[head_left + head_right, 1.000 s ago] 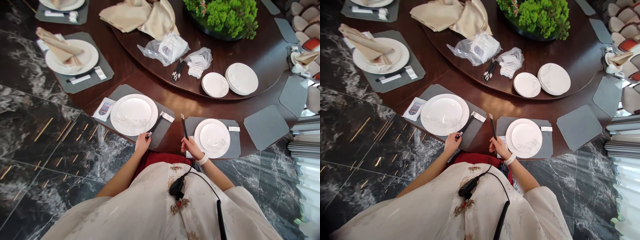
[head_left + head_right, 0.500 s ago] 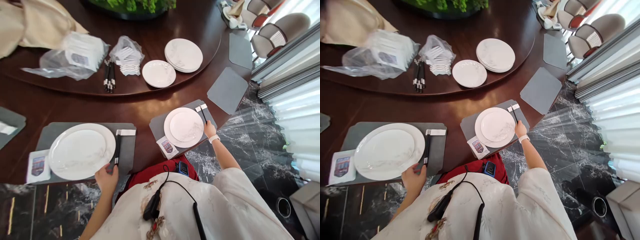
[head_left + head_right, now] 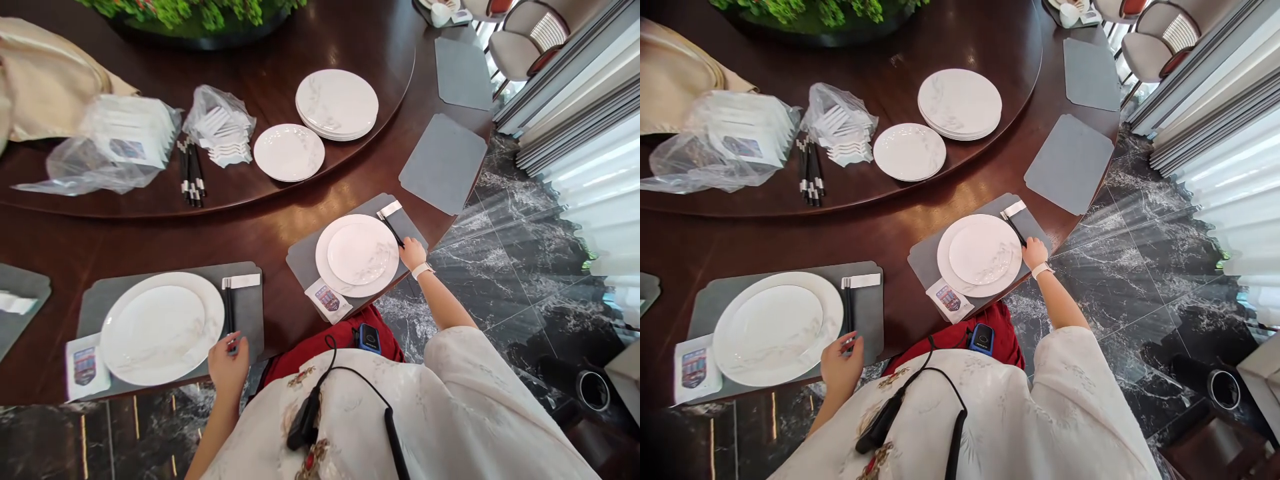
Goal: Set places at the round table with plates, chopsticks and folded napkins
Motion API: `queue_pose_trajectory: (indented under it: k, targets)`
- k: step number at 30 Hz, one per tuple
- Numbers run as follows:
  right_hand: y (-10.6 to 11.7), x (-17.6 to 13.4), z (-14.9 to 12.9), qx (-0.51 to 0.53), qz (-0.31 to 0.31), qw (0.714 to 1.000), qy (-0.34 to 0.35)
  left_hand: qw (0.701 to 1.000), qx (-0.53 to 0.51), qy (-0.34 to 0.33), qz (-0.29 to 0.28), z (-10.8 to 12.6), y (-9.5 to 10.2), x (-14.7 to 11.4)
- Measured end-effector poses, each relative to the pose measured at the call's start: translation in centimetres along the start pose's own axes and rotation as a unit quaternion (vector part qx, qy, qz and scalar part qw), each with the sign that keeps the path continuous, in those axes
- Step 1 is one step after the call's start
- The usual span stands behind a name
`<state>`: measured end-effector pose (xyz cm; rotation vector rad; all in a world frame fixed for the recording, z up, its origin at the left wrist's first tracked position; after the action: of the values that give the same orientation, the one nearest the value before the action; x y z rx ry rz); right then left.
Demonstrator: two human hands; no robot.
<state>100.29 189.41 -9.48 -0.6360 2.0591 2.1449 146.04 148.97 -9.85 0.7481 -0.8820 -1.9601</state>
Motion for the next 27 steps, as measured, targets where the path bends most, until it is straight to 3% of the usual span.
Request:
queue_pose_trajectory:
  k: [7,13,27]
  targets:
    - [-1.9,-1.6,2.6,0.104,-0.041,0.993,-0.025,1.0,-0.022,0.0,-0.006,2.3,-0.3,0.7]
    - [-2.8,-0.9,3.4,0.188,0.022,0.981,-0.033,0.999,-0.035,-0.017,-0.028,3.2,-0.8,1.1]
    - [-3.0,-1.0,4.4,0.237,0.106,0.964,-0.056,0.997,-0.069,-0.022,-0.038,3.4,-1.9,2.0]
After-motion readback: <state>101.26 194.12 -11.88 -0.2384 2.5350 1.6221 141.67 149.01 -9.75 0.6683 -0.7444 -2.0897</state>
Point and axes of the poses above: each hand's wrist, its own x-axis towards the middle knuckle, its own y-axis out of the back of the hand, z = x × y, the point moved 7 cm from there along x, towards the middle knuckle, and after that the axes turned 6 degrees about -x, right-handed, at the moved point
